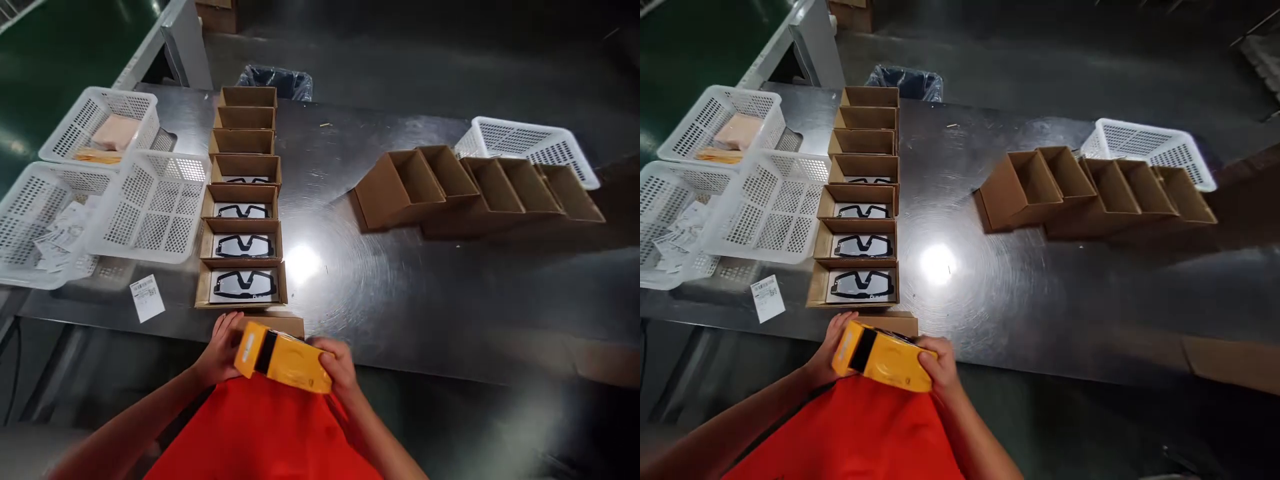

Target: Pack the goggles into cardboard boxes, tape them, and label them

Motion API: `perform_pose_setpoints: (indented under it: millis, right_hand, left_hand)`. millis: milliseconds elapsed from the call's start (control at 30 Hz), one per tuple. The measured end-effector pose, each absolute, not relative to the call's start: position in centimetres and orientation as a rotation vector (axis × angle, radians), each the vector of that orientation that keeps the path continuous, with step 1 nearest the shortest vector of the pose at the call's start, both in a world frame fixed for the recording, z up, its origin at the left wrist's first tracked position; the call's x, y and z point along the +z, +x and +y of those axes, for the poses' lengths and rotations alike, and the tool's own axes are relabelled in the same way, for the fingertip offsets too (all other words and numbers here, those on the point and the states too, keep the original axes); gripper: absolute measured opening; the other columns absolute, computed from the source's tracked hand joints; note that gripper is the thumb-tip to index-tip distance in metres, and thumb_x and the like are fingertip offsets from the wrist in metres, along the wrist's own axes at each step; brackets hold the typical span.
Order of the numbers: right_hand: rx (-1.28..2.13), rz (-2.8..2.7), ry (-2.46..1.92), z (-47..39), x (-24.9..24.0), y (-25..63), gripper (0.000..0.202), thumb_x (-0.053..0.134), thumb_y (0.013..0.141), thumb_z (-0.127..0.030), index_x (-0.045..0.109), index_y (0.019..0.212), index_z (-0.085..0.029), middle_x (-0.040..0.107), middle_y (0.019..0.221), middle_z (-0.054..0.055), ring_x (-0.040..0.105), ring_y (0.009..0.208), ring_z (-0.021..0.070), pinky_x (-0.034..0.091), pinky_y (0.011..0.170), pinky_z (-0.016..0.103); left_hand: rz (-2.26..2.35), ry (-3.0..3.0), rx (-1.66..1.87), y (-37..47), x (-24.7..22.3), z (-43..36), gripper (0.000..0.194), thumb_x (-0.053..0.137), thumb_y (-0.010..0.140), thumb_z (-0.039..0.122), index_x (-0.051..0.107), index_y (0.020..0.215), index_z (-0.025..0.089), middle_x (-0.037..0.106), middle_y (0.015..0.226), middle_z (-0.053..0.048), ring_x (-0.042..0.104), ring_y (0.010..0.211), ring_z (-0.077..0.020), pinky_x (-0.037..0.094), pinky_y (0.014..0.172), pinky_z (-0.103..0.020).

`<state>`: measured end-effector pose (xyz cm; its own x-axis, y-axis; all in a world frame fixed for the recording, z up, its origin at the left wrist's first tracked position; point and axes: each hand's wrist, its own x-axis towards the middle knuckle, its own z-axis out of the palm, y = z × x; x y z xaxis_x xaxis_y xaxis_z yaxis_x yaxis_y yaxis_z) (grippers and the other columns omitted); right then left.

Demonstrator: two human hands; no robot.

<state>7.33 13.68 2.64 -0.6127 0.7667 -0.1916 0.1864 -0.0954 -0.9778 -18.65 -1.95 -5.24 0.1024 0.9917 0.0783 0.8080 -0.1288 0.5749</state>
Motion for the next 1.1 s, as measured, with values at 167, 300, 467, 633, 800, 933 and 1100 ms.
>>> perform_pose_setpoints:
  millis: [167, 300, 467, 633, 800, 933, 1100]
  right_hand:
    - [1.881, -1.859, -0.875, 14.8, 1.2, 3.6, 0.059, 0.047, 0.081, -0.072, 0.050, 0.055, -0.018, 0.038, 0.049, -0.002, 0.033, 0.046, 0.0101, 0.022, 0.045, 0.024]
    - [1.858, -1.915, -0.834, 15.6, 1.0, 5.5, 0.059, 0.043, 0.084, -0.069, 0.047, 0.054, -0.019, 0.036, 0.049, -0.002, 0.033, 0.046, 0.0109, 0.025, 0.046, 0.025]
    - [1.853, -1.978, -0.876, 15.8, 1.5, 5.5, 0.060, 0.043, 0.084, -0.070, 0.049, 0.055, -0.018, 0.040, 0.051, 0.000, 0.036, 0.048, 0.0120, 0.027, 0.046, 0.026]
    - [1.815, -2.065, -0.864, 15.9, 1.9, 5.1, 0.059, 0.044, 0.085, -0.068, 0.048, 0.053, -0.018, 0.037, 0.049, -0.001, 0.033, 0.045, 0.0109, 0.025, 0.044, 0.025]
    - [1.784, -2.134, -0.831, 16.0, 2.1, 5.1, 0.059, 0.042, 0.087, -0.067, 0.052, 0.056, -0.018, 0.041, 0.050, -0.001, 0.036, 0.046, 0.0117, 0.027, 0.045, 0.026]
    - [1.779, -2.112, -0.815, 16.0, 2.3, 5.1, 0.057, 0.042, 0.088, -0.065, 0.054, 0.058, -0.018, 0.045, 0.052, 0.000, 0.040, 0.048, 0.0131, 0.030, 0.047, 0.027]
    - [1.805, -2.079, -0.785, 16.0, 2.7, 5.1, 0.059, 0.042, 0.087, -0.068, 0.049, 0.055, -0.019, 0.041, 0.050, -0.001, 0.036, 0.046, 0.0127, 0.027, 0.045, 0.027]
  left_hand:
    - [1.743, 1.742, 0.719, -18.6, -3.6, -1.7, 0.096, 0.073, 0.072, 0.053, 0.028, 0.151, 0.021, 0.040, 0.151, -0.019, 0.030, 0.143, -0.0382, 0.016, 0.118, -0.062]
    - [1.932, 1.286, 0.966, -17.1, 0.0, -2.0, 0.043, 0.054, 0.088, 0.046, 0.063, 0.125, 0.026, 0.040, 0.153, -0.011, 0.029, 0.144, -0.0353, 0.019, 0.119, -0.057]
    - [1.503, -0.051, 1.334, -14.9, 4.4, -0.1, 0.042, 0.062, 0.080, 0.057, 0.072, 0.087, 0.017, 0.071, 0.092, -0.009, 0.065, 0.088, -0.0227, 0.052, 0.083, -0.036]
    - [1.330, -0.197, 1.360, -15.9, 5.7, 1.6, 0.043, 0.086, 0.053, 0.049, 0.060, 0.062, 0.016, 0.056, 0.055, 0.005, 0.047, 0.051, -0.0076, 0.037, 0.052, -0.021]
    - [1.309, -0.275, 1.306, -16.1, 5.6, 1.4, 0.045, 0.087, 0.052, 0.050, 0.065, 0.073, 0.017, 0.062, 0.063, 0.003, 0.056, 0.062, -0.0115, 0.041, 0.060, -0.023]
    - [1.246, -0.297, 1.295, -15.6, 6.6, 1.2, 0.042, 0.084, 0.055, 0.051, 0.064, 0.066, 0.016, 0.059, 0.060, 0.003, 0.054, 0.061, -0.0112, 0.041, 0.060, -0.024]
    - [1.309, -0.196, 1.298, -16.6, 8.1, 1.0, 0.037, 0.080, 0.063, 0.049, 0.068, 0.070, 0.015, 0.068, 0.074, -0.003, 0.061, 0.072, -0.0149, 0.045, 0.067, -0.026]
